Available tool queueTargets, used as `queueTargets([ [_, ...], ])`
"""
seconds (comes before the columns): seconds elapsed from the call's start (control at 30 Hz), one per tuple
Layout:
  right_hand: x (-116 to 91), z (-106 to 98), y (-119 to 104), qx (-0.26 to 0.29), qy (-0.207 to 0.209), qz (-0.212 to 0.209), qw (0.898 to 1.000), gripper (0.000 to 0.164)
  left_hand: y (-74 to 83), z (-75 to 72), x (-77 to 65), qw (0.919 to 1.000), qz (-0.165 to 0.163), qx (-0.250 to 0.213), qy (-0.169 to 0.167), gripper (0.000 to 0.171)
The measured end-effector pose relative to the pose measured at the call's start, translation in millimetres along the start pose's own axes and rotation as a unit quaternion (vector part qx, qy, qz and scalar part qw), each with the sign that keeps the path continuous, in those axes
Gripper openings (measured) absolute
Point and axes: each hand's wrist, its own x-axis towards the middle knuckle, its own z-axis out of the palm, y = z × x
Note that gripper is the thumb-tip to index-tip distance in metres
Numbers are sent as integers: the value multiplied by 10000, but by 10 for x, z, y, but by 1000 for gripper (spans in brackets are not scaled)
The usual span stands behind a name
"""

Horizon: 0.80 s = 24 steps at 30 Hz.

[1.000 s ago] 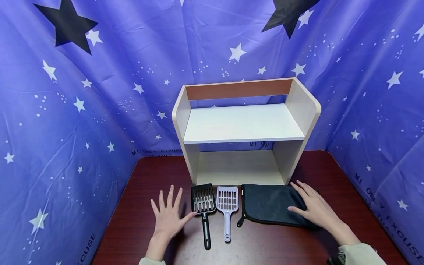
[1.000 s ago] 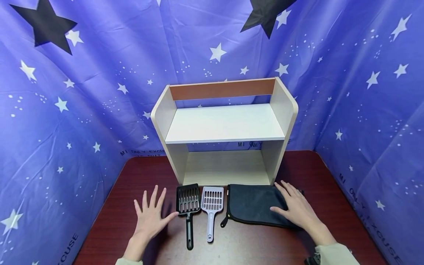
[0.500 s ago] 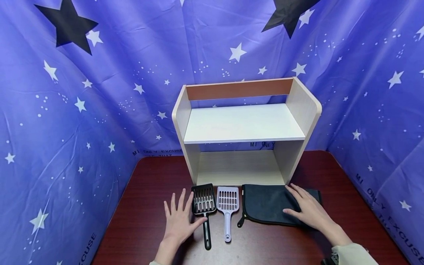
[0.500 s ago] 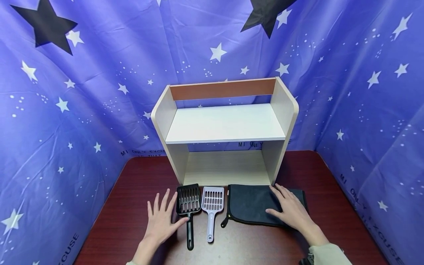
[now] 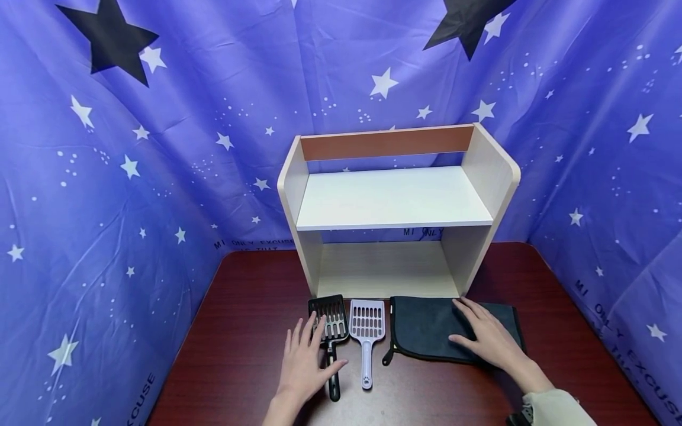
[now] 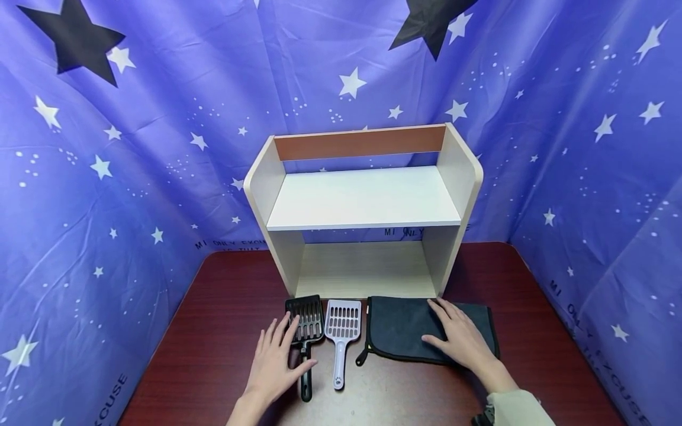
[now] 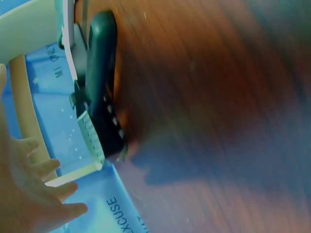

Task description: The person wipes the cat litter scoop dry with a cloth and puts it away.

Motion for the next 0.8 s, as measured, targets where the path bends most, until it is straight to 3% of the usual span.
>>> queueTargets([
  [0.43,55,113,-53,87,-113,253,9996,80,296,4,-111,9935,-16,-1126,181,91],
  [0.57,93,141,-54,87,-56,238,9997,80,378,32,-127,9866,-39,-1617,199,88],
  [0.8,104,197,-10,-49,100,201,9997,79,508,79,-150,9705,-327,-2386,-124,84],
])
